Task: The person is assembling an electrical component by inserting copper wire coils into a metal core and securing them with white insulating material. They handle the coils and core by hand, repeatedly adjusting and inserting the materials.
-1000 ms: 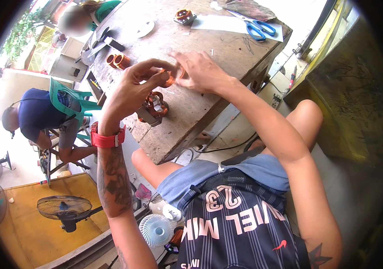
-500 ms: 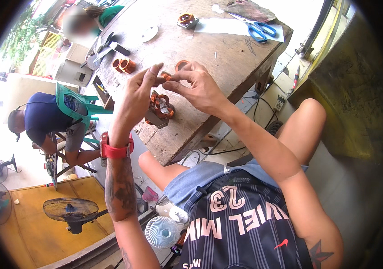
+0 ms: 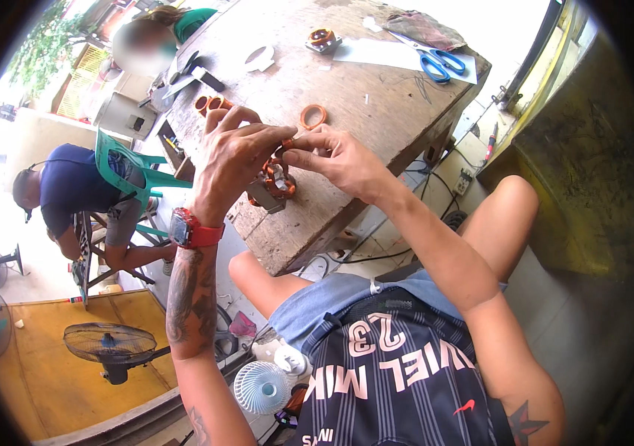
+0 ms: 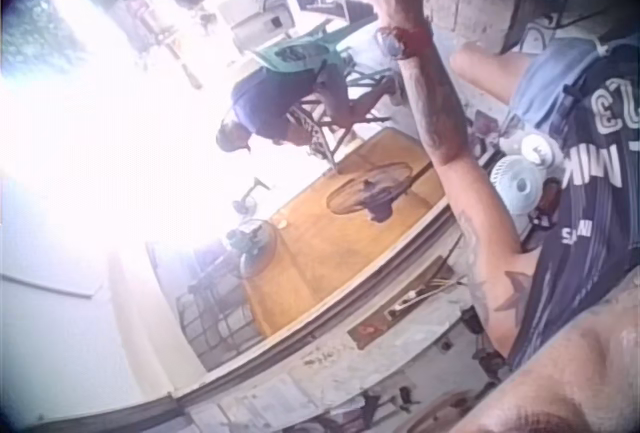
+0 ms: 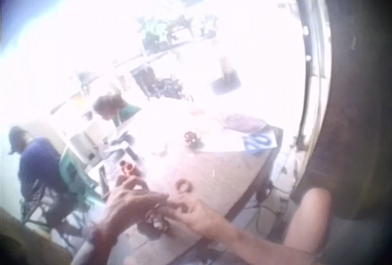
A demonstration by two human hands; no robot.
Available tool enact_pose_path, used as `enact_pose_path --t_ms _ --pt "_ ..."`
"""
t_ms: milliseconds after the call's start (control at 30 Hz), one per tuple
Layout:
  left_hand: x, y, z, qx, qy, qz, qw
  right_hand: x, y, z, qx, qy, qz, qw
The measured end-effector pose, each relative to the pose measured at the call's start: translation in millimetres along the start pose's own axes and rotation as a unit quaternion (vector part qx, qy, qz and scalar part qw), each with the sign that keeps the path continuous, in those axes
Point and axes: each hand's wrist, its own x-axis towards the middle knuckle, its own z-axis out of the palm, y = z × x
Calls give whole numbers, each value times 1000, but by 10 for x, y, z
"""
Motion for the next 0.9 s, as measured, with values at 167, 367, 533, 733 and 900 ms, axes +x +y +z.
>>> enact_pose_path --t_ms 167,367,533,733,900 --pt "44 -4 49 -26 0 -1 1000 43 35 -17 -43 8 -49 998" --pt "-15 -97 120 -78 -16 -45 996 0 113 -44 -63 31 -79 994" --pt "-59 23 74 -34 26 -81 996 21 144 -77 -119 2 -72 990" --pt "-507 867 305 30 132 -262 955 67 292 127 199 -2 -6 980" --pt "-632 1064 547 -8 121 -284 951 101 350 348 300 71 -25 951"
